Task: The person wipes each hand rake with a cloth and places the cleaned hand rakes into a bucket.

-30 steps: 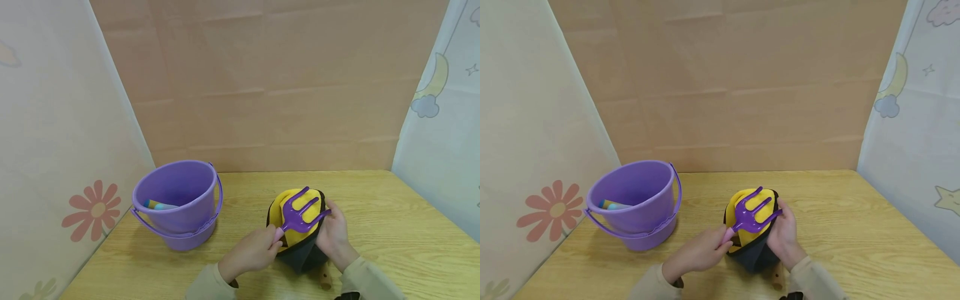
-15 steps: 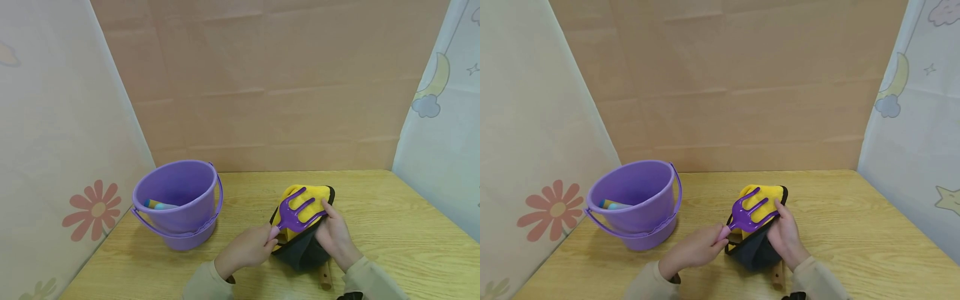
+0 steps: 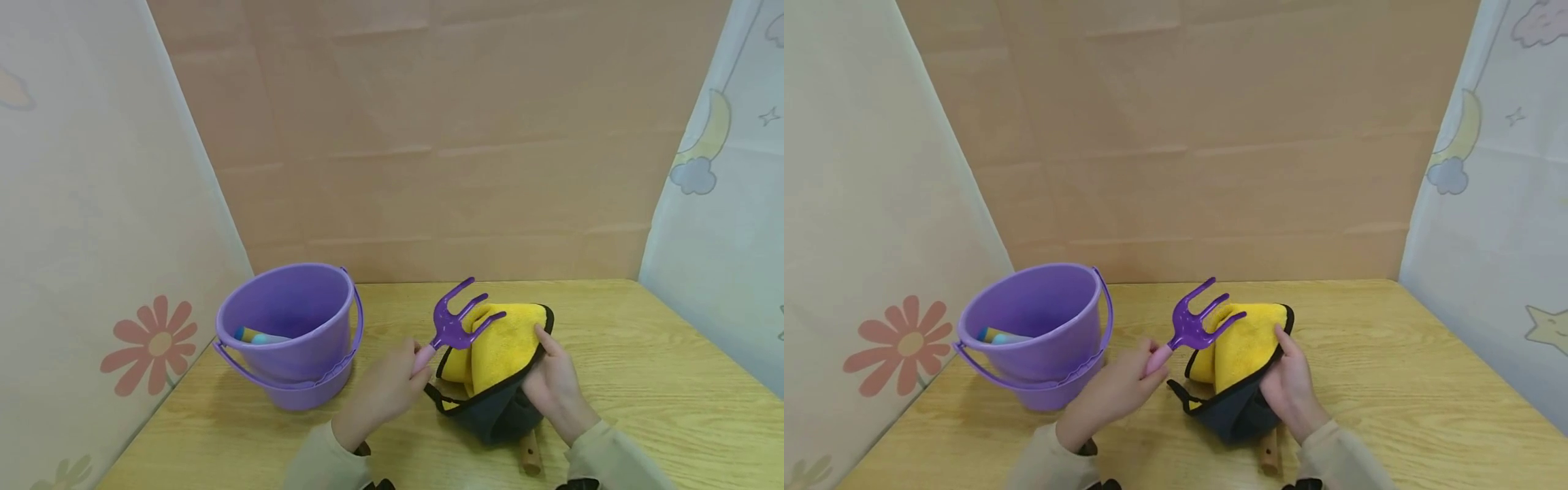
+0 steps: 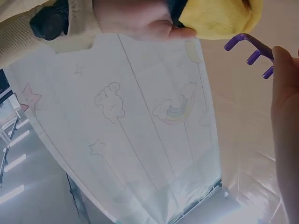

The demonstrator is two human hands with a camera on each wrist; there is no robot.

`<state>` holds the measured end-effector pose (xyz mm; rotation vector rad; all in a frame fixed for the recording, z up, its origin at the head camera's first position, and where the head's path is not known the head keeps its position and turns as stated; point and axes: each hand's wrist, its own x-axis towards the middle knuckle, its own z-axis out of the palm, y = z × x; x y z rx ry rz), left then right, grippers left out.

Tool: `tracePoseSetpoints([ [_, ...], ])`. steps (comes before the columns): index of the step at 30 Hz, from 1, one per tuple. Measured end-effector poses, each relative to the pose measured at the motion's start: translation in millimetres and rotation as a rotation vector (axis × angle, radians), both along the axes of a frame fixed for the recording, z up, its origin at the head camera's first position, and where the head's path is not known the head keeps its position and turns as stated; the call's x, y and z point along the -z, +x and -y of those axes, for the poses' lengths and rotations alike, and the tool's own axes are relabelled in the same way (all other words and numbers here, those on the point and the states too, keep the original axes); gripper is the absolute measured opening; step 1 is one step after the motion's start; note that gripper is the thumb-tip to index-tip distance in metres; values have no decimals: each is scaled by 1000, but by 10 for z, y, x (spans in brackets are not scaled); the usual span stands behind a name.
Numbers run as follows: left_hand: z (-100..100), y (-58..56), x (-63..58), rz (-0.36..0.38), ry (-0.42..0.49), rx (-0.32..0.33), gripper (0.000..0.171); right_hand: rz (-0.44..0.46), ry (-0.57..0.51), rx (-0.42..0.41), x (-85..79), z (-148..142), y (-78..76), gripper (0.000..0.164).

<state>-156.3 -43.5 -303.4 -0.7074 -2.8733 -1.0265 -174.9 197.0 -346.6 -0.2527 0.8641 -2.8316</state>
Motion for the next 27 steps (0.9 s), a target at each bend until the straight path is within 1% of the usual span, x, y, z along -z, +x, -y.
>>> tracePoseSetpoints([
  [2,43,0,-46,-30,28,-40,20,-15,-13,-15,28,-7,8,60],
  [4,90,-3,-96,-111,21,-81,19,-39,-45,-33,52,-10,17,54],
  [5,117,-4,-117,-157,12,-105,18,-50,-61,-43,64,-13,21,49],
  [7,174,-12,-155,-278,-17,-158,17,-70,-85,-58,83,-16,27,41],
  [9,235,-24,-183,-400,-37,-215,20,-67,-86,-59,93,-15,30,37],
  [12,328,-42,-207,-555,-58,-317,22,-44,-42,-42,94,-9,33,38],
  [14,388,-54,-225,-651,-60,-395,18,-23,-22,-31,94,-7,29,38],
  [16,446,-61,-242,-722,-53,-475,18,-6,-16,-28,96,-6,28,37],
  [18,503,-59,-267,-758,-35,-537,20,5,-29,-26,100,-8,29,34],
  [20,563,-54,-299,-762,-9,-581,23,3,-40,-27,106,-10,29,33],
  [22,628,-48,-338,-740,9,-614,26,4,-44,-25,110,-10,32,32],
  [27,785,-19,-447,-661,30,-650,23,23,-16,-15,114,-10,31,31],
])
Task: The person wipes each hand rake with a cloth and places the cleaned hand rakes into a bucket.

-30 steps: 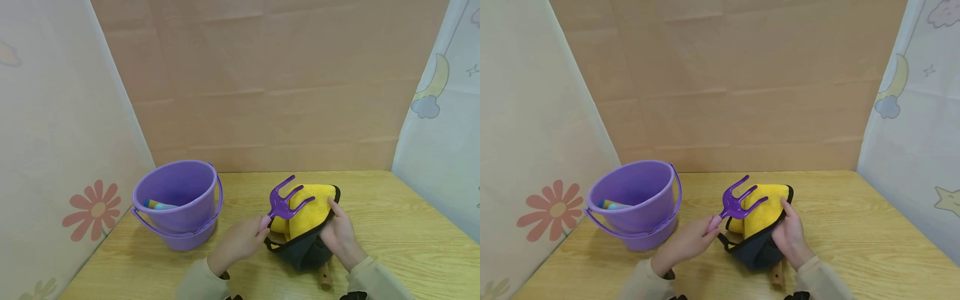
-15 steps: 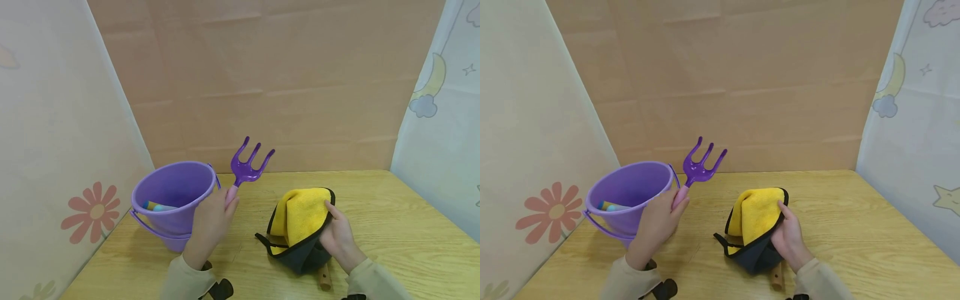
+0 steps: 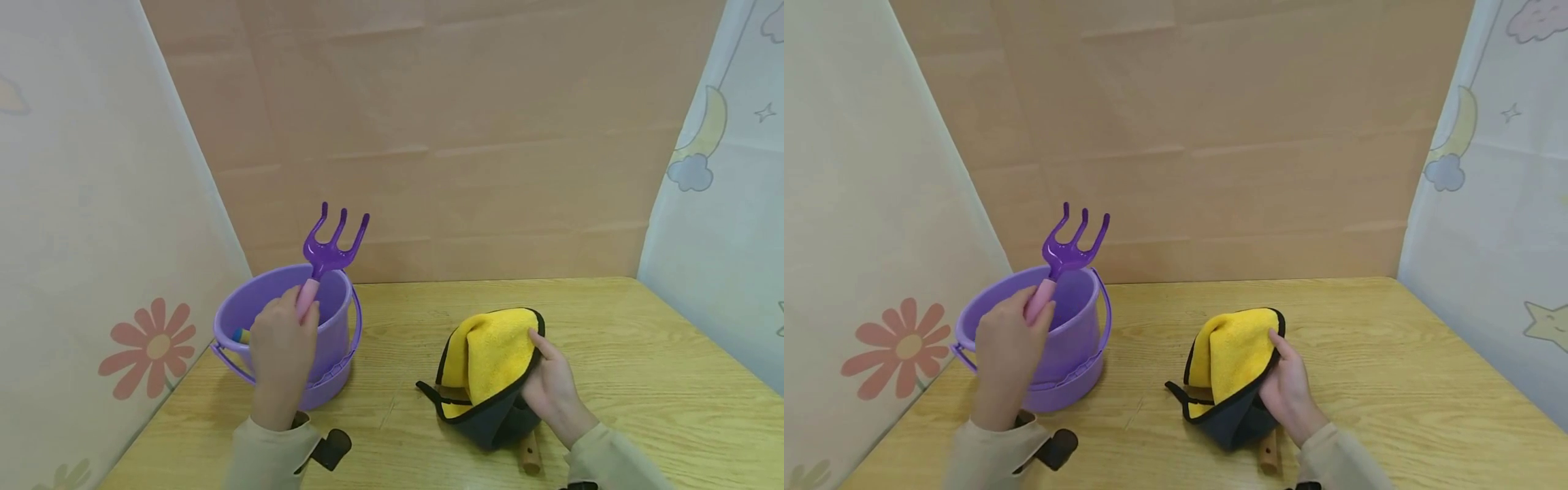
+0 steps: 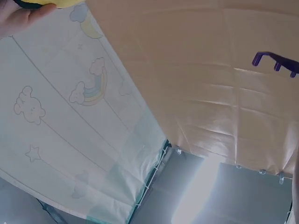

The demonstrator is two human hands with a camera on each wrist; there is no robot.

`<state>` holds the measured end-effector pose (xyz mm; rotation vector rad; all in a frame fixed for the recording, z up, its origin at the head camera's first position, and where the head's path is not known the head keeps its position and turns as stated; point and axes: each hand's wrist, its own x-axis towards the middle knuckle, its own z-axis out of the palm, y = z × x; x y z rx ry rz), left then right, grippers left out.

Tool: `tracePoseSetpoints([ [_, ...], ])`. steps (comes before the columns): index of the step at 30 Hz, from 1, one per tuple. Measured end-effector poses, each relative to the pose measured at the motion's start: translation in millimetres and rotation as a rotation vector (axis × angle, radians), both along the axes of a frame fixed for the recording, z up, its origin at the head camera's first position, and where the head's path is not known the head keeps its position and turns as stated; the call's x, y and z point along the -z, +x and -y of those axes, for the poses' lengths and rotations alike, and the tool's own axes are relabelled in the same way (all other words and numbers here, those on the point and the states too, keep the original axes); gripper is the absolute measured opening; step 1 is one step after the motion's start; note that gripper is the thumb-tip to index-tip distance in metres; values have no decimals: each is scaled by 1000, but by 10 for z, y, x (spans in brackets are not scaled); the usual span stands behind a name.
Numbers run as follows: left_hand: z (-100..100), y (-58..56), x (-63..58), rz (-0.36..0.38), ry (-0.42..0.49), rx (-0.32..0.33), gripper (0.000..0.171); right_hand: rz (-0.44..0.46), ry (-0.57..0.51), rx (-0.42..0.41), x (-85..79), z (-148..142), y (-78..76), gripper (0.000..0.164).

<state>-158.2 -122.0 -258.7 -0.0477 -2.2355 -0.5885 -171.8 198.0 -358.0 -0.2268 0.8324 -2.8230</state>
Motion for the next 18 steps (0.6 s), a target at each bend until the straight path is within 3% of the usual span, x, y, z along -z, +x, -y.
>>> tracePoseSetpoints([
  [9,142,8,-137,199,87,36,39,-18,23,8,-1,10,-4,29],
  [14,185,-37,-147,162,15,71,25,-16,44,-1,2,20,-6,31],
  [18,211,-87,-148,169,39,72,20,-35,93,8,6,29,-8,33],
])
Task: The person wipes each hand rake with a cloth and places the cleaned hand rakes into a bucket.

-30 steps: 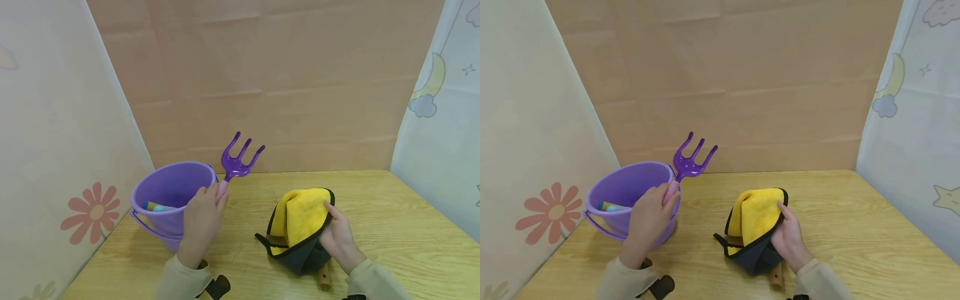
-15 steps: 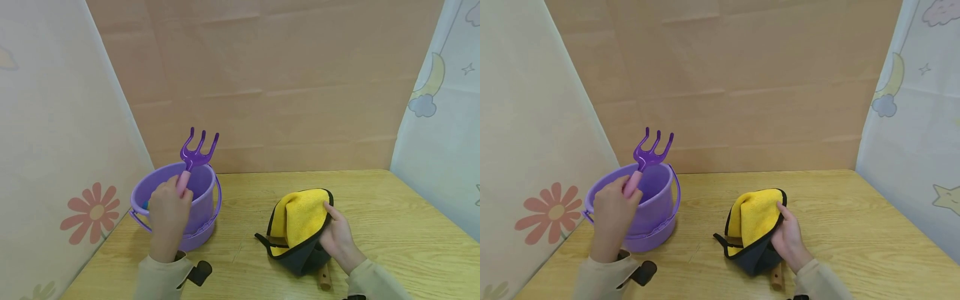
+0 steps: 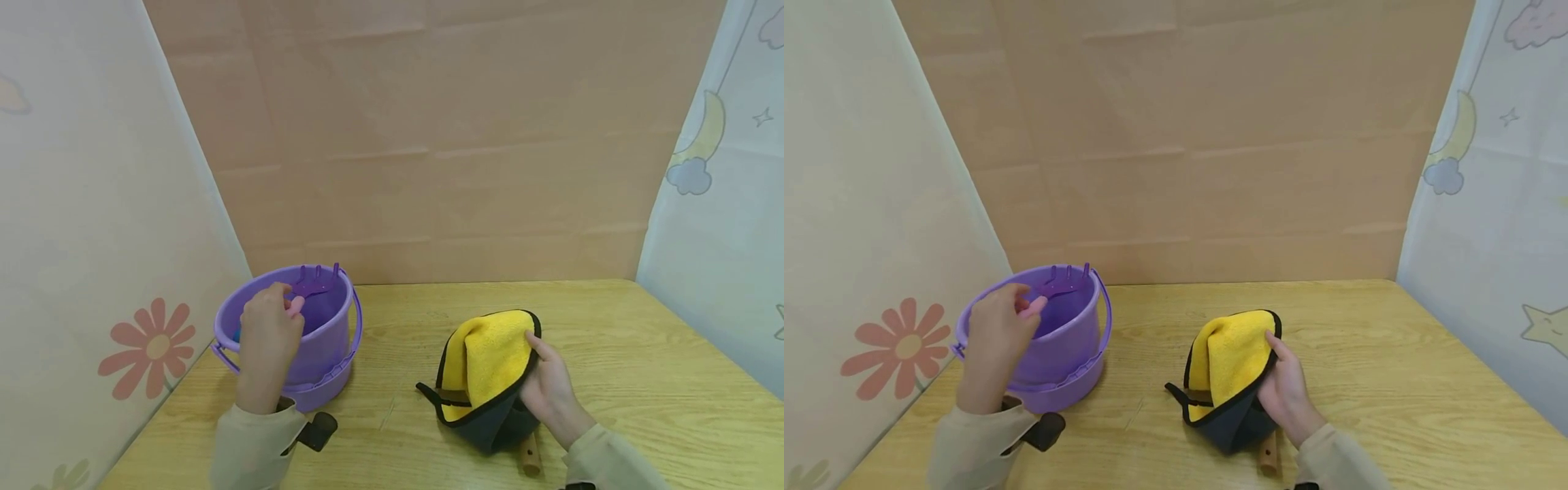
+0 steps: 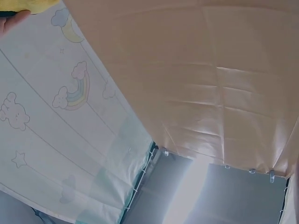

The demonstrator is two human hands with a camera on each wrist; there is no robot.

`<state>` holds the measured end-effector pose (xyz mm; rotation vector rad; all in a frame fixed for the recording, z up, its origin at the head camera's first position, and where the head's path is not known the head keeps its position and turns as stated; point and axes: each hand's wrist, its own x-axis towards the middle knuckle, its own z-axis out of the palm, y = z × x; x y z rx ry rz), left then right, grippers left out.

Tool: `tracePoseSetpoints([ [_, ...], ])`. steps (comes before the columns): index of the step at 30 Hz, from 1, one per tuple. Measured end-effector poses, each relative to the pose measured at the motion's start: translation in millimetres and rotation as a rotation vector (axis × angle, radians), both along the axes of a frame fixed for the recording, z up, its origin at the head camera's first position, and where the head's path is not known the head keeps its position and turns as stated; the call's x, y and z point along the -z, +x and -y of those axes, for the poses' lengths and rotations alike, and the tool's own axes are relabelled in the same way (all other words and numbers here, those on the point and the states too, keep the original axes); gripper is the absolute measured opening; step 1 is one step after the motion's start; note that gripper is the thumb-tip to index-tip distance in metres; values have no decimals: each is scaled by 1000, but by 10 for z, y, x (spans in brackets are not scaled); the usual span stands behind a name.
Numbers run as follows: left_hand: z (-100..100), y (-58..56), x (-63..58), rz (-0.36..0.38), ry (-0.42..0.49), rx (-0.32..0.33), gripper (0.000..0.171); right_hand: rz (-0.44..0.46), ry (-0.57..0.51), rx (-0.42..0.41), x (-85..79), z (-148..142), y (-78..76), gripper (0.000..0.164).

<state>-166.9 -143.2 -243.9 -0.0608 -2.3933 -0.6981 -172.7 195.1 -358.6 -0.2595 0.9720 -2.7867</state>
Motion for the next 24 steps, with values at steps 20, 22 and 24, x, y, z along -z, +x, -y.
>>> tracePoseSetpoints([
  [20,124,-84,36,62,9,-71,20,14,81,16,22,40,1,33],
  [22,137,-85,36,106,-4,-73,22,21,93,20,24,43,-4,34],
  [24,149,-92,42,139,-15,-67,24,24,92,18,31,42,-8,35],
])
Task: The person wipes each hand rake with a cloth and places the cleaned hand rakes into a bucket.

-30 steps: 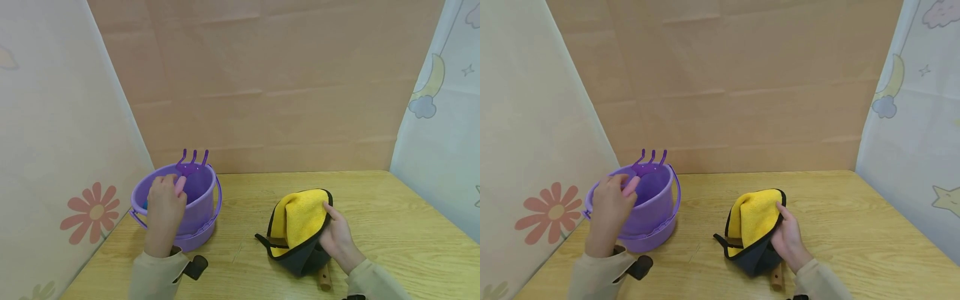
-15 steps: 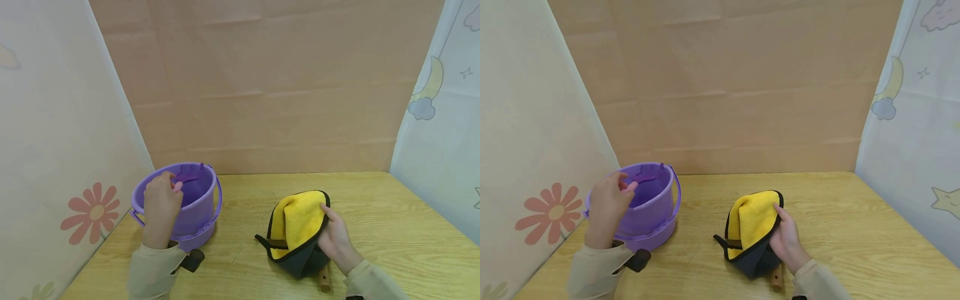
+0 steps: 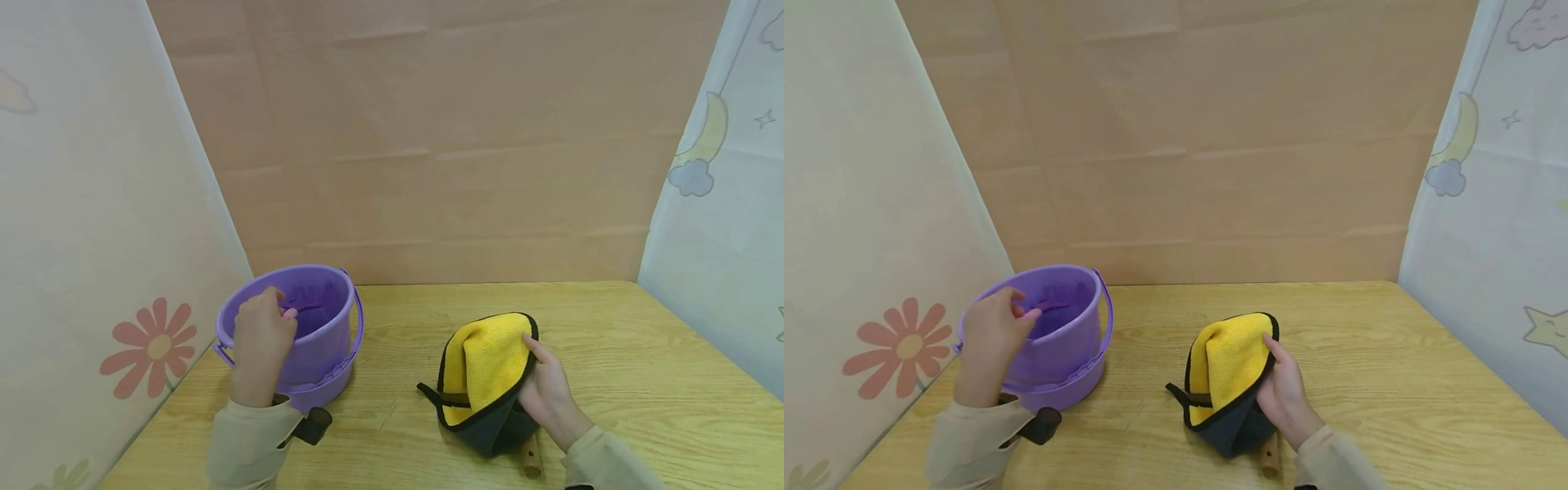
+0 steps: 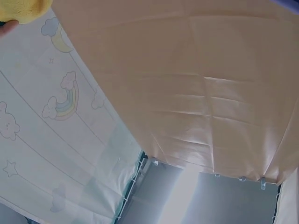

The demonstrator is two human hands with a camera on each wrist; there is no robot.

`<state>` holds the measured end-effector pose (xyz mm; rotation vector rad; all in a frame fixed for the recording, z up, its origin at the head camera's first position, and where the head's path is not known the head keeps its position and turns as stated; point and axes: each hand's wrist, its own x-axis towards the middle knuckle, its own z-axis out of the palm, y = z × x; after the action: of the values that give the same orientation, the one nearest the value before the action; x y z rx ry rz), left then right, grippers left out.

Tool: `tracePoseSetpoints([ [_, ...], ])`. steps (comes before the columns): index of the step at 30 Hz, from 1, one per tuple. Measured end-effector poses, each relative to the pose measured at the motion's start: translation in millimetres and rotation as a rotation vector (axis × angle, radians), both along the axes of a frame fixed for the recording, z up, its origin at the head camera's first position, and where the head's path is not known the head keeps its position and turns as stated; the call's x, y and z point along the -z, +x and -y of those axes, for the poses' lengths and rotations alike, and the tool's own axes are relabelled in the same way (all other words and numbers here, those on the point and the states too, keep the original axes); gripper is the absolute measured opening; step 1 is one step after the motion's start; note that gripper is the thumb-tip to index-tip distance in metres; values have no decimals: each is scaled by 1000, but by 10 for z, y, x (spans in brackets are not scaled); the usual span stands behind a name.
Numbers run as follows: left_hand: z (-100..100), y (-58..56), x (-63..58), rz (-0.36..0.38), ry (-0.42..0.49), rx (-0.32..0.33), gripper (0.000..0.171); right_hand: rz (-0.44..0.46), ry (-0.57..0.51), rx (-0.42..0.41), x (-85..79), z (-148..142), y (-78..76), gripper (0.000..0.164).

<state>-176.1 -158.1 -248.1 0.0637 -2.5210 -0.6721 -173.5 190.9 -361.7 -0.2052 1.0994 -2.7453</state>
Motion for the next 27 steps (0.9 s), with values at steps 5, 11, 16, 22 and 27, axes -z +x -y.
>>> tracePoseSetpoints([
  [5,14,-21,11,76,-16,12,30,6,-6,-7,11,-7,4,33],
  [11,30,-59,21,128,-21,15,35,29,56,3,6,5,-5,51],
  [16,51,-163,54,158,-38,32,37,31,55,2,5,14,-14,55],
  [22,73,-304,136,192,-74,55,32,79,66,2,21,38,-15,54],
  [27,104,-385,146,251,-84,99,31,81,109,12,33,44,-12,60],
])
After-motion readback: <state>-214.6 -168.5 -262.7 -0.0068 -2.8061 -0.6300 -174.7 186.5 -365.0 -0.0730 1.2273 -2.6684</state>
